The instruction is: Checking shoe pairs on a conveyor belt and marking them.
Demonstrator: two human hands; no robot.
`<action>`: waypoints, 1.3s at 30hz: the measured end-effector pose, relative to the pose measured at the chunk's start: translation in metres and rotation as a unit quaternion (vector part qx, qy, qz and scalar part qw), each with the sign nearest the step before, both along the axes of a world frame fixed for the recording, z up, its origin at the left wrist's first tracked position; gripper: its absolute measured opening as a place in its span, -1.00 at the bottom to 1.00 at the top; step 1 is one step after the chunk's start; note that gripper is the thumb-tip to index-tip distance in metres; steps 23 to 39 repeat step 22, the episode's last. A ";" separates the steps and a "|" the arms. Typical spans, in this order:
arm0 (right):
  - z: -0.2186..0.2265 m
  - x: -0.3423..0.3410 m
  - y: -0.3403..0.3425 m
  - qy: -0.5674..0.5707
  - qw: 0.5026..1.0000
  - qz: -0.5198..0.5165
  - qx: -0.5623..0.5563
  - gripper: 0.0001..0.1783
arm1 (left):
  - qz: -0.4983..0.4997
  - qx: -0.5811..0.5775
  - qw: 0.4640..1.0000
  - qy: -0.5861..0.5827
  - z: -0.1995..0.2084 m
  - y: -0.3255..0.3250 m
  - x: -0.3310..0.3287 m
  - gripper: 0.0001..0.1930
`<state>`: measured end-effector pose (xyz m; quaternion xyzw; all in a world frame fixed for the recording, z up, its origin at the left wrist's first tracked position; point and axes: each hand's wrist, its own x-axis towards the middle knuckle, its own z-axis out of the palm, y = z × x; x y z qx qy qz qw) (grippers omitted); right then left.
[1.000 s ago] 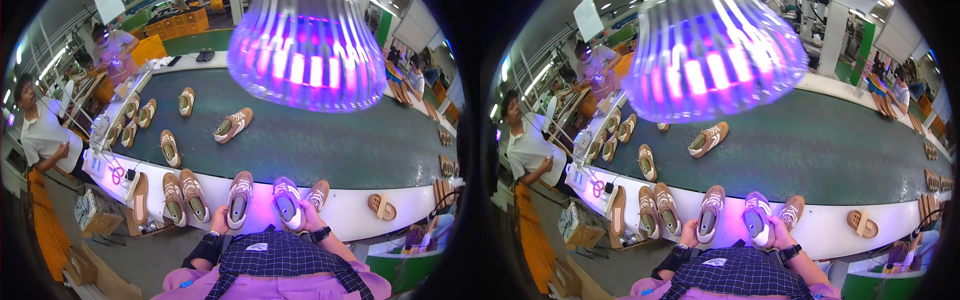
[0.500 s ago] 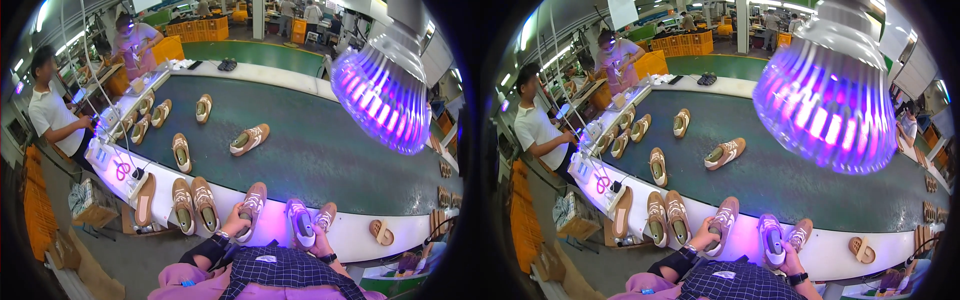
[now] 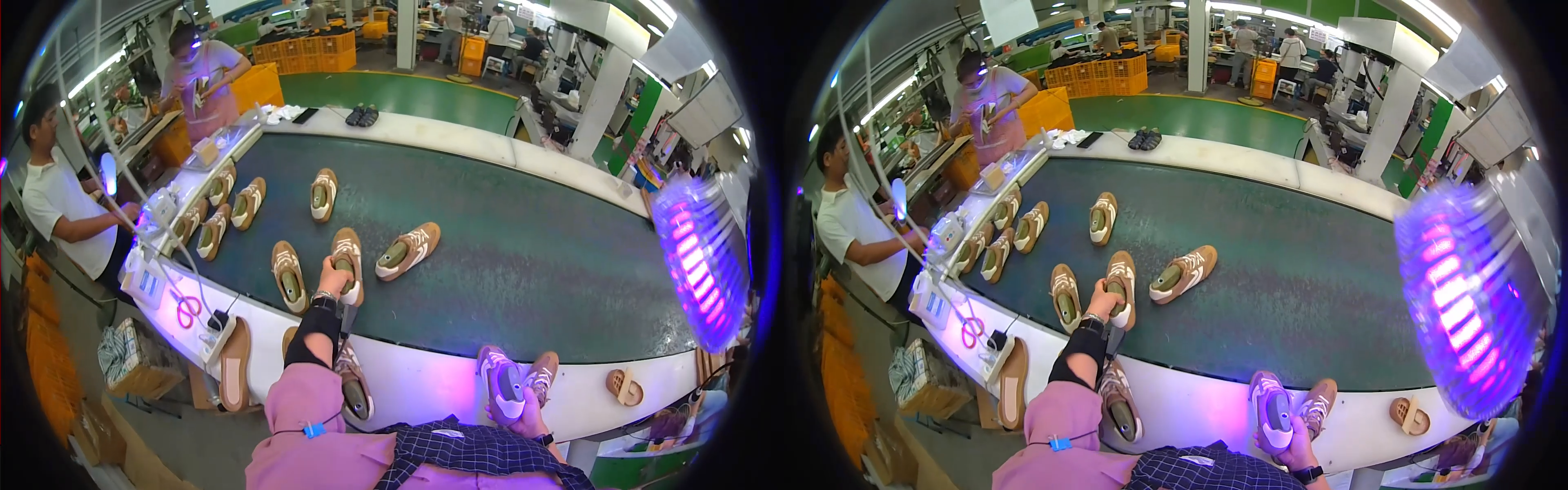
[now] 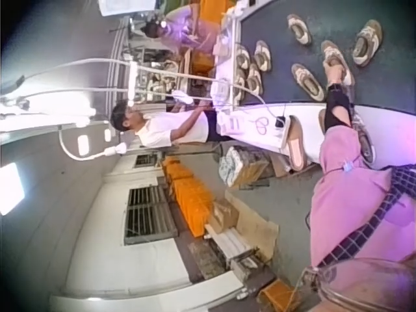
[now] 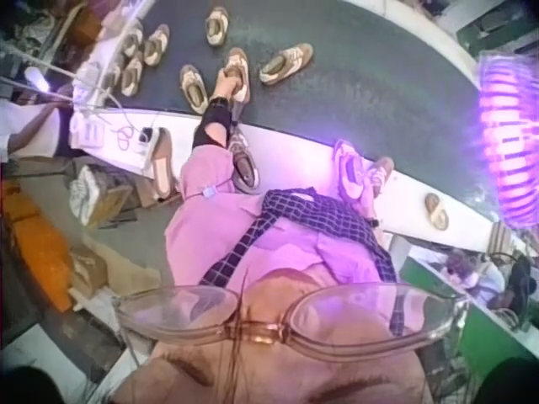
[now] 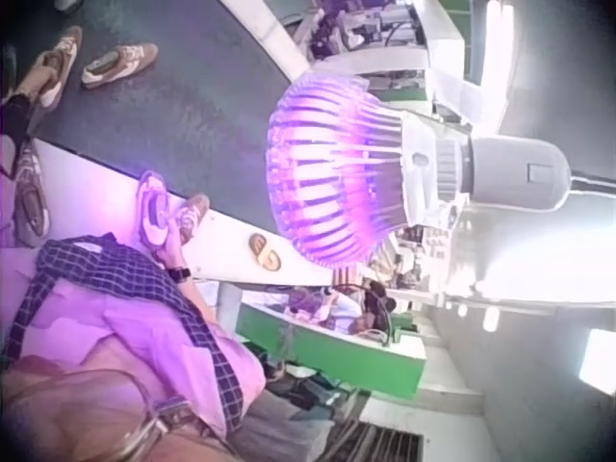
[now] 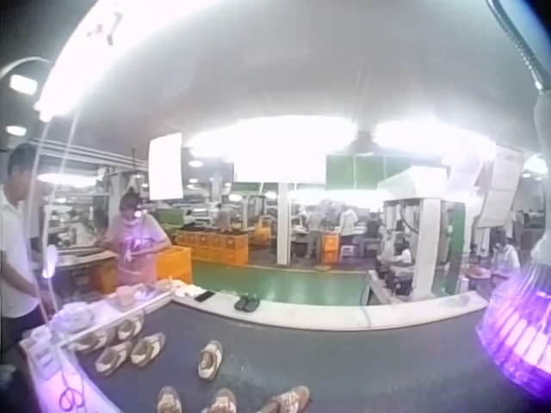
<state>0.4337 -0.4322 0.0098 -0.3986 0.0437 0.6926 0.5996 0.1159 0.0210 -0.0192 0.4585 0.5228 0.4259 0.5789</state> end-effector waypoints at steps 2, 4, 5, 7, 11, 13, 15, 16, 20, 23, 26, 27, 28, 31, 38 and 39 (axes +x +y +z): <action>0.000 -0.001 0.003 -0.038 0.999 -0.018 -0.018 -0.38 | 0.038 0.002 0.946 0.321 0.003 0.019 0.014 -0.37; 0.004 -0.003 0.011 -0.030 0.999 -0.037 -0.024 -0.38 | 0.005 -0.063 0.915 0.399 0.004 0.025 0.040 -0.36; 0.008 -0.005 0.017 -0.044 0.998 -0.028 -0.031 -0.38 | 0.061 0.044 0.889 0.452 0.003 0.025 0.050 -0.36; 0.016 -0.005 0.037 -0.078 0.996 -0.013 -0.041 -0.41 | 0.101 0.236 0.824 0.505 0.016 0.022 0.070 -0.34; 0.032 0.003 0.137 -0.096 0.989 0.088 0.065 -0.41 | -0.025 0.374 0.842 0.388 -0.012 0.036 0.098 -0.31; 0.049 -0.002 0.209 -0.076 0.987 0.084 0.110 -0.43 | -0.100 0.313 0.881 0.340 -0.030 0.041 0.111 -0.31; 0.071 -0.020 0.289 -0.063 0.986 0.063 0.144 -0.51 | -0.125 0.264 0.887 0.357 -0.043 0.046 0.110 -0.31; 0.080 -0.023 0.327 -0.084 0.979 0.073 0.173 -0.50 | -0.156 0.225 0.890 0.364 -0.045 0.049 0.116 -0.31; 0.038 -0.003 0.440 -0.151 0.973 0.082 0.155 -0.20 | -0.259 0.051 0.896 0.356 -0.029 0.060 0.131 -0.18; 0.008 -0.016 0.455 -0.179 0.981 0.056 0.056 -0.03 | -0.287 0.019 0.886 0.364 -0.024 0.064 0.120 -0.13; 0.008 -0.016 0.455 -0.179 0.981 0.056 0.056 -0.03 | -0.287 0.019 0.886 0.364 -0.024 0.064 0.120 -0.13; 0.008 -0.016 0.455 -0.179 0.981 0.056 0.056 -0.03 | -0.287 0.019 0.886 0.364 -0.024 0.064 0.120 -0.13; 0.008 -0.016 0.455 -0.179 0.981 0.056 0.056 -0.03 | -0.287 0.019 0.886 0.364 -0.024 0.064 0.120 -0.13; 0.008 -0.016 0.455 -0.179 0.981 0.056 0.056 -0.03 | -0.287 0.019 0.886 0.364 -0.024 0.064 0.120 -0.13; 0.008 -0.016 0.455 -0.179 0.981 0.056 0.056 -0.03 | -0.287 0.019 0.886 0.364 -0.024 0.064 0.120 -0.13; 0.008 -0.016 0.455 -0.179 0.981 0.056 0.056 -0.03 | -0.287 0.019 0.886 0.364 -0.024 0.064 0.120 -0.13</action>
